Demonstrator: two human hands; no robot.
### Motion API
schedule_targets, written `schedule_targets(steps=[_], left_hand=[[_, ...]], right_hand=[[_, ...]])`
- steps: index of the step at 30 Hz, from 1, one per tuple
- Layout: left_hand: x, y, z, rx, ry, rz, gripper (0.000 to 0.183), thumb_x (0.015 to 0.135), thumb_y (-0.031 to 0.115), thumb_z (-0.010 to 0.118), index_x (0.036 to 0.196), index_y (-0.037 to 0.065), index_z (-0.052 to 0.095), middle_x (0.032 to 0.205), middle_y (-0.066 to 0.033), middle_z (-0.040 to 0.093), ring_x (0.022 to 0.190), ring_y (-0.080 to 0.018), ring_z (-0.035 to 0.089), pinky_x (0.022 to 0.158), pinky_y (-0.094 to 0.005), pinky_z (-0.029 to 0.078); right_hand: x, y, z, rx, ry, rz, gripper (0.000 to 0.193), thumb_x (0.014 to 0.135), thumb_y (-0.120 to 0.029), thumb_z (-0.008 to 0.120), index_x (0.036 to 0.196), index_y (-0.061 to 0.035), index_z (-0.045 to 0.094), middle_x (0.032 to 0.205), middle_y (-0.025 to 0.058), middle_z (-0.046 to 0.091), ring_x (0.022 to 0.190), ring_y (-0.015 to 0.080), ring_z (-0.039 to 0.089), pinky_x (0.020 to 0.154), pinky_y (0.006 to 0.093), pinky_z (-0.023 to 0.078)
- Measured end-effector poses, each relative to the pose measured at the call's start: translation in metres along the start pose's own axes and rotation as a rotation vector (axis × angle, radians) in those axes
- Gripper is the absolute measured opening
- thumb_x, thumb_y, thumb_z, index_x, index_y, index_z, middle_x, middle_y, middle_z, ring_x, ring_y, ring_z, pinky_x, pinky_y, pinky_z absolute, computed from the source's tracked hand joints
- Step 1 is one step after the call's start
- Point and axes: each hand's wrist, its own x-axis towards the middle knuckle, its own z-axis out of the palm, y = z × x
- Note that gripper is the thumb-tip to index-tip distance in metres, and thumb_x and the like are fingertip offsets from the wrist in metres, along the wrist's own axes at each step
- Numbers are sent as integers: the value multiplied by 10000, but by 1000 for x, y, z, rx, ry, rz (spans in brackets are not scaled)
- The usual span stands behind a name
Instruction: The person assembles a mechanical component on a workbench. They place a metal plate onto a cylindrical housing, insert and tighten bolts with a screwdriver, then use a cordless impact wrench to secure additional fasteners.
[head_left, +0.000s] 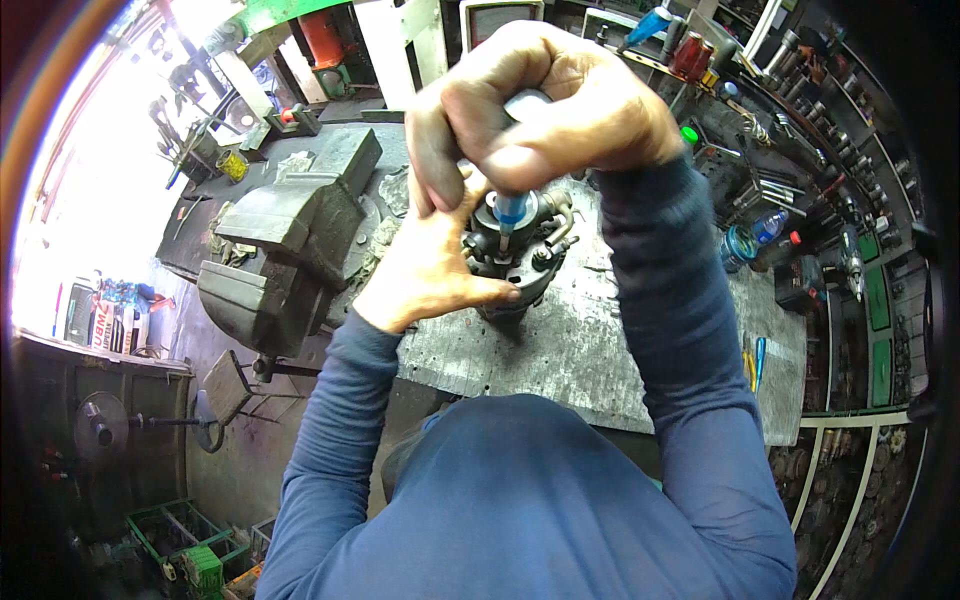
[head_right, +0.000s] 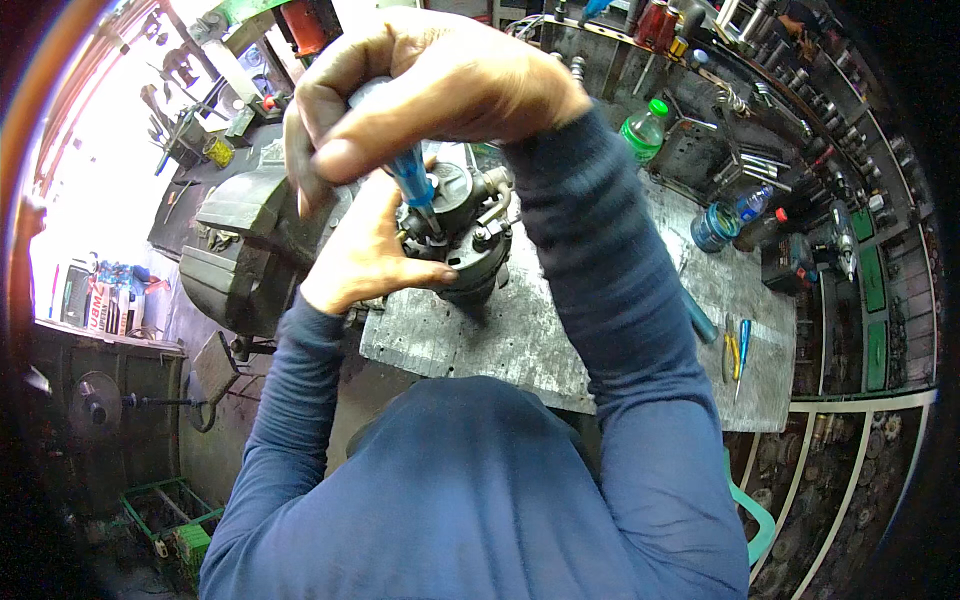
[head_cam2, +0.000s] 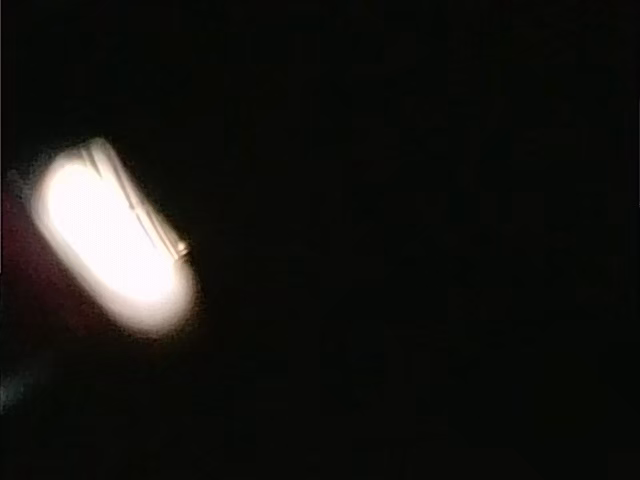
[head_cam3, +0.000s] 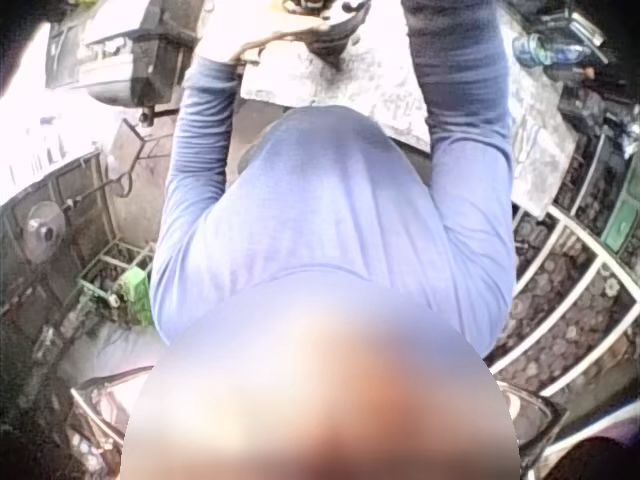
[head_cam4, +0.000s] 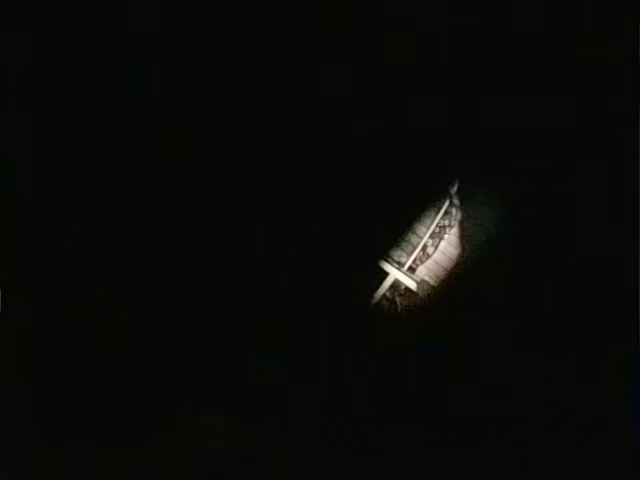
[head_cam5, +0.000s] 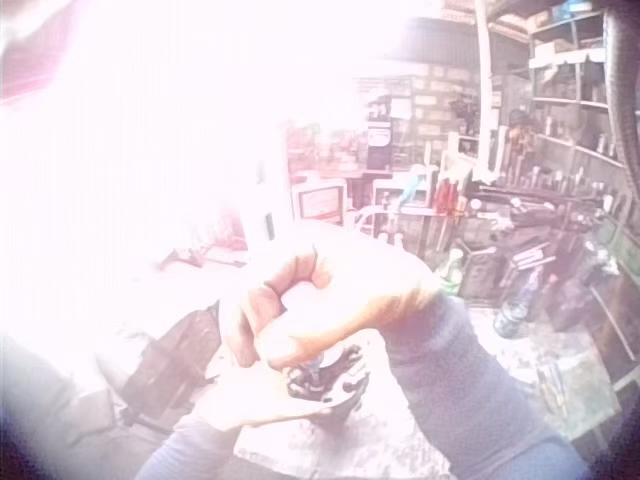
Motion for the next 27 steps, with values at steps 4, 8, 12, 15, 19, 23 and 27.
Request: schedule_targets(steps=[4, 8, 12, 15, 19, 23, 27], left_hand=[[-4, -12, 9, 59, -115, -154, 808, 731, 447, 915, 1392, 85, 625, 1300, -214, 661, 1337, -396, 559, 1096, -465, 478], [-6, -6, 21, -52, 75, -101, 975, 719, 320, 935, 1523, 46, 457, 1546, -250, 475, 1457, -442, 447, 1210, -476, 398], [-3, -9, 17, -69, 150, -93, 994, 697, 365, 942, 1497, 19, 463, 1375, -254, 606, 1308, -425, 579, 1103, -474, 476], [-1, -13, 11, 25, 72, -22, 966, 698, 381, 940, 1474, 26, 486, 1339, -241, 630, 1263, -418, 612, 1065, -479, 497], [-5, 0, 20, -90, 147, -145, 900, 721, 408, 929, 1444, 55, 526, 1300, -241, 642, 1228, -434, 620, 1021, -484, 515], [-6, 8, 35, -45, 242, -204, 989, 708, 402, 937, 1513, 47, 486, 1373, -237, 628, 1278, -413, 619, 1091, -457, 497], [-1, -10, 15, -47, 97, -95, 992, 690, 392, 947, 1505, 47, 500, 1380, -210, 633, 1282, -401, 616, 1098, -460, 488]], right_hand=[[9, 34, 10, 454, -55, -226, 282, 913, -218, 797, 970, 50, 733, 872, 147, 733, 728, 188, 676, 651, 309, 533], [18, 41, 70, -937, 1289, -338, 218, 934, -148, 836, 1032, 36, 772, 858, 60, 748, 707, 92, 646, 636, 208, 490], [7, 5, 47, -418, 907, 48, 231, 970, -177, 765, 901, 42, 739, 853, 124, 710, 784, 154, 663, 735, 285, 527], [13, 21, 8, 418, 43, -317, 353, 959, -250, 721, 733, -3, 609, 651, 117, 613, 551, 171, 566, 521, 281, 458], [0, 32, 41, -44, 843, -109, 263, 967, -233, 791, 931, 11, 702, 677, 57, 628, 538, 101, 547, 482, 248, 420], [4, 29, 63, -711, 1249, -199, 317, 999, -292, 772, 914, 8, 716, 707, 33, 633, 569, 61, 540, 498, 199, 374], [5, 23, 7, 354, 204, -233, 391, 970, -346, 770, 856, 24, 719, 689, 93, 652, 605, 163, 631, 517, 284, 482]])
